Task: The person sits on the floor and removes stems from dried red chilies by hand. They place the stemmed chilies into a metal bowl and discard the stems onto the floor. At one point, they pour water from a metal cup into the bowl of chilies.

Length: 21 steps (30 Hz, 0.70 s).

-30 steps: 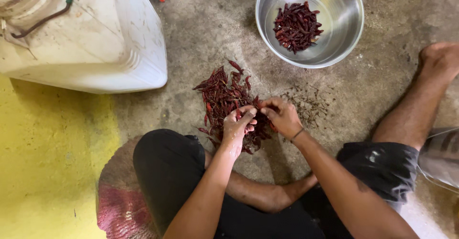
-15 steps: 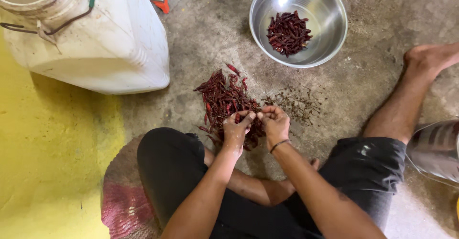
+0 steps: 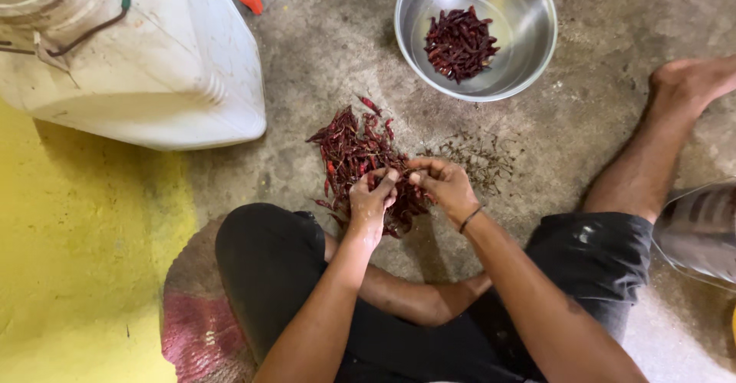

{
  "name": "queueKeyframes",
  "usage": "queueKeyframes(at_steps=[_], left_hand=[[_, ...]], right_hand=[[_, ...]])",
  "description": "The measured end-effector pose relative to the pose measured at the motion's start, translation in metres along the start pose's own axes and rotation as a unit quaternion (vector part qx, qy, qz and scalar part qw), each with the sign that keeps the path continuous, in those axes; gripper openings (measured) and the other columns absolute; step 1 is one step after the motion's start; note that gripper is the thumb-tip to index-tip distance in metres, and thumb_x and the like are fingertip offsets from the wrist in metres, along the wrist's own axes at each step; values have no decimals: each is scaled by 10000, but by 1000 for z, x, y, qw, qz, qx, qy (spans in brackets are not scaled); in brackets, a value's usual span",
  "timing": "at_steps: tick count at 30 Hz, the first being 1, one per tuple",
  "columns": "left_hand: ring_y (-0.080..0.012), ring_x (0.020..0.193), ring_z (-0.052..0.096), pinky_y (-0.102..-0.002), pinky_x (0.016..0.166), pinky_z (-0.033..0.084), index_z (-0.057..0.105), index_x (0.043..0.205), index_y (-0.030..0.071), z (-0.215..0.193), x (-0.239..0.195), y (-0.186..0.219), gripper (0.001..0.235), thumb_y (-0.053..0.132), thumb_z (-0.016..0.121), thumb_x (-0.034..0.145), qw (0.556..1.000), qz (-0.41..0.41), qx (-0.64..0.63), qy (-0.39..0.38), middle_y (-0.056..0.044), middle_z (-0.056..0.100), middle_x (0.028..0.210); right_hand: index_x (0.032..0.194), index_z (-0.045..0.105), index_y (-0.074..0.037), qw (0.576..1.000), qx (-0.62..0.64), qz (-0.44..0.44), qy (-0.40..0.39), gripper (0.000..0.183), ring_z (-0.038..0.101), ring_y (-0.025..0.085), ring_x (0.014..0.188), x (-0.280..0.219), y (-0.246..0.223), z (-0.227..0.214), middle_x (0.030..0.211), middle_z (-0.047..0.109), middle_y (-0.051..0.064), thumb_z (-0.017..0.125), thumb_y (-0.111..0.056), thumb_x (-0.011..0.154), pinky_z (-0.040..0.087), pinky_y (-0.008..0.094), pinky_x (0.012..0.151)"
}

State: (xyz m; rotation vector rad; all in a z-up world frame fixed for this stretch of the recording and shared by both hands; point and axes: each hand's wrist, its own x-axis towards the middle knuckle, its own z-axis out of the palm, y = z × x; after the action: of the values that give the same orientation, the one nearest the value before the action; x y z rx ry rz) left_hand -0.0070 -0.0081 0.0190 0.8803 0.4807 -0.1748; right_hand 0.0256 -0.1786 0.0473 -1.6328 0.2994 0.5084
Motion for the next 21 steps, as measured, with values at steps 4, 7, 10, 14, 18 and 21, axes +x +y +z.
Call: queueKeyframes(at_steps=[4, 7, 10, 14, 18, 21], left_hand=[[-104, 658, 592, -222, 523, 413, 690, 983, 40, 0, 5, -1, 125, 105, 753, 896, 991, -119, -64, -24, -37, 695, 837], [-111, 668, 579, -224, 522, 407, 691, 969, 36, -3, 5, 1, 88, 95, 730, 917, 975, -172, -134, -43, -40, 679, 822], [-114, 664, 574, -230, 518, 406, 683, 953, 33, -9, 9, 0, 76, 105, 702, 937, 965, -203, -154, -63, -44, 670, 805], [-113, 667, 580, -235, 530, 413, 667, 946, 33, -8, 6, -3, 75, 100, 701, 950, 973, -194, -104, -72, -26, 662, 801], [-104, 640, 577, -230, 606, 497, 718, 959, 37, 6, -1, 6, 110, 145, 695, 963, 981, -135, 137, -35, -19, 674, 776], [-88, 631, 569, -237, 583, 455, 717, 943, 41, 18, -2, 7, 111, 148, 688, 956, 984, -108, 138, -12, -5, 687, 770]], right_hand=[[1110, 761, -14, 999, 12, -28, -24, 187, 652, 72, 729, 2, 4, -8, 888, 769, -6, 724, -49, 930, 520, 212, 643], [1099, 719, 14, 987, 141, -20, -77, 156, 655, 124, 781, 3, 7, -5, 925, 749, 61, 680, -26, 954, 504, 257, 680], [1071, 676, 24, 950, 281, -9, -136, 120, 700, 171, 891, 2, 9, -2, 972, 723, 111, 620, 17, 964, 573, 296, 817], [1022, 665, 33, 950, 272, 43, -150, 114, 672, 212, 826, 1, 12, -7, 935, 702, 145, 565, 53, 970, 537, 319, 738], [987, 676, 53, 967, 180, 81, -164, 160, 624, 199, 787, 7, 7, -21, 918, 691, 137, 543, 102, 914, 532, 321, 741], [966, 672, 53, 953, 244, 68, -164, 139, 596, 193, 761, 6, 7, -29, 901, 691, 143, 547, 88, 919, 510, 325, 711]])
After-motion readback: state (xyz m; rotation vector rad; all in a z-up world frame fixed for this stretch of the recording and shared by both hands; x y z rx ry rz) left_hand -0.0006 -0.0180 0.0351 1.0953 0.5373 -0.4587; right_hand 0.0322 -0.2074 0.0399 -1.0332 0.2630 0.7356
